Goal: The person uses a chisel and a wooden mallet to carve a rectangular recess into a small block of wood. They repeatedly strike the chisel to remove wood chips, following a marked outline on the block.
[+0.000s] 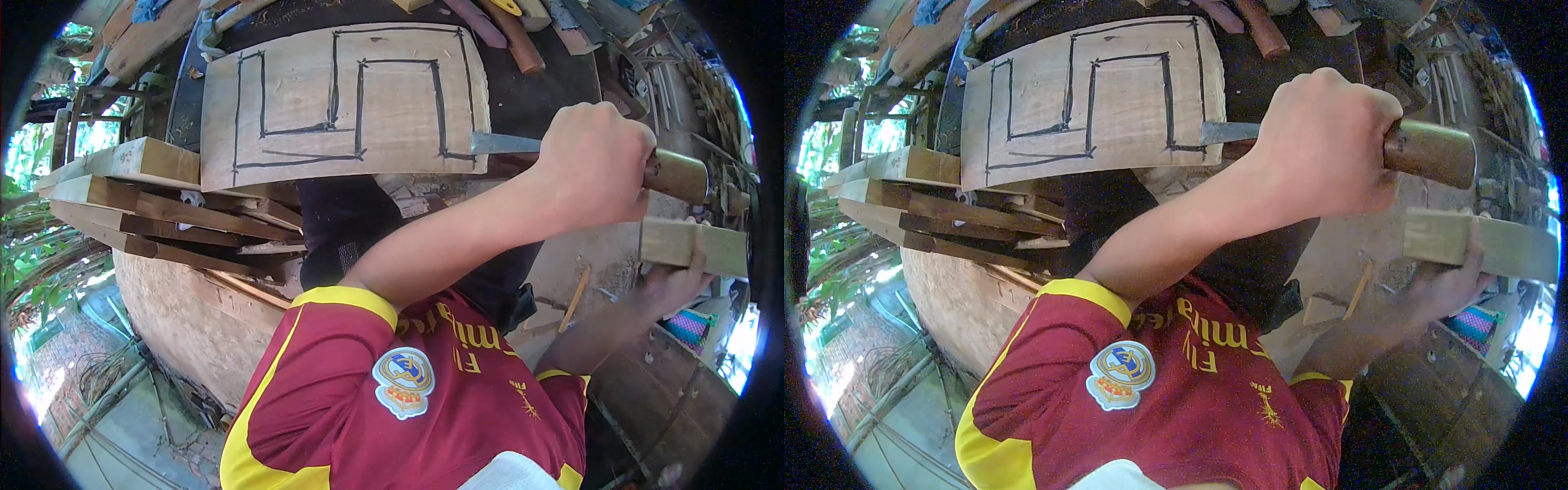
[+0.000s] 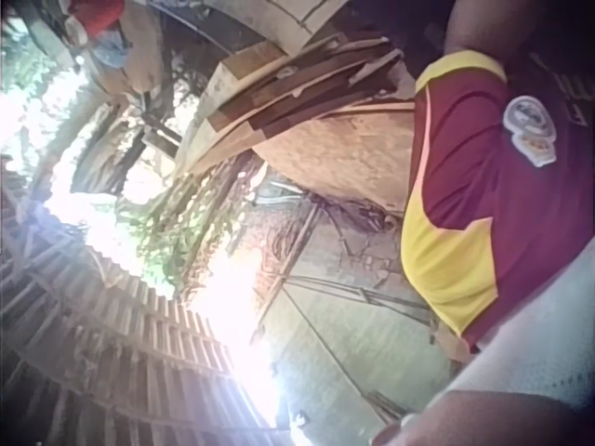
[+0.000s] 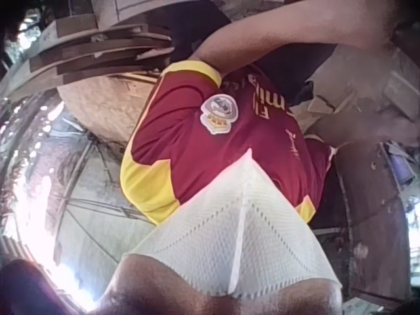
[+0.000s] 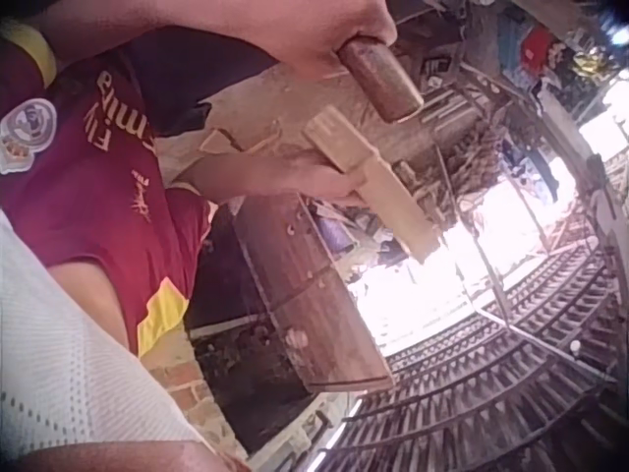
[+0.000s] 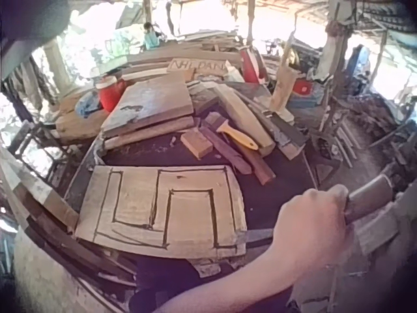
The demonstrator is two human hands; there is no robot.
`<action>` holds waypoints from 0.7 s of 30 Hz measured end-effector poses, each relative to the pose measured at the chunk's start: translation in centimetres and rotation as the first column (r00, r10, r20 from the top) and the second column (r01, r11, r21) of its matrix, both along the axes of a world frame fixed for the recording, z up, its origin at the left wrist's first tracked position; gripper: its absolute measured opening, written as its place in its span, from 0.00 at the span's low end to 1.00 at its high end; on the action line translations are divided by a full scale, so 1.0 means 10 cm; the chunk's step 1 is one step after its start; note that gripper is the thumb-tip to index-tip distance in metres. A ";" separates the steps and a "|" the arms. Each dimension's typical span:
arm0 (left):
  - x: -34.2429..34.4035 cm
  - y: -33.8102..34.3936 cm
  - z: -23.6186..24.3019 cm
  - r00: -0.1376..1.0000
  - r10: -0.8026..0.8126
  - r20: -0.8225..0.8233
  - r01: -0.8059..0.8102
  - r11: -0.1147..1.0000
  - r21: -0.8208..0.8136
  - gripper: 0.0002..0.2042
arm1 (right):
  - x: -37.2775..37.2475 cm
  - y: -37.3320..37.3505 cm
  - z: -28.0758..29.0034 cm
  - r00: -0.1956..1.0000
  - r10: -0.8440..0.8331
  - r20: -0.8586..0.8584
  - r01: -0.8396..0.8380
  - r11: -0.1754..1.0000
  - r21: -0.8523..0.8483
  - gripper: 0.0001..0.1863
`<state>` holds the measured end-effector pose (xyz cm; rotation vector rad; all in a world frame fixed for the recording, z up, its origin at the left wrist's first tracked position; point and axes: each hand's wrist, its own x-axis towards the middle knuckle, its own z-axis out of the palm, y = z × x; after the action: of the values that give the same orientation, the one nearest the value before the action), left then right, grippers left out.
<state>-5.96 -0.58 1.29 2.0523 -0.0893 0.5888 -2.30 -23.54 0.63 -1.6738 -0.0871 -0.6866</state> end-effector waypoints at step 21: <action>0.06 -0.03 -0.02 1.000 0.009 -0.005 -0.009 0.998 0.058 0.08 | -0.04 -0.10 -0.17 0.988 0.016 -0.151 0.023 0.967 0.255 0.35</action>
<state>-5.39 -0.90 1.07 2.1116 -0.0951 0.5932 -2.71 -24.55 -1.08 -1.4705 0.1102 -0.5456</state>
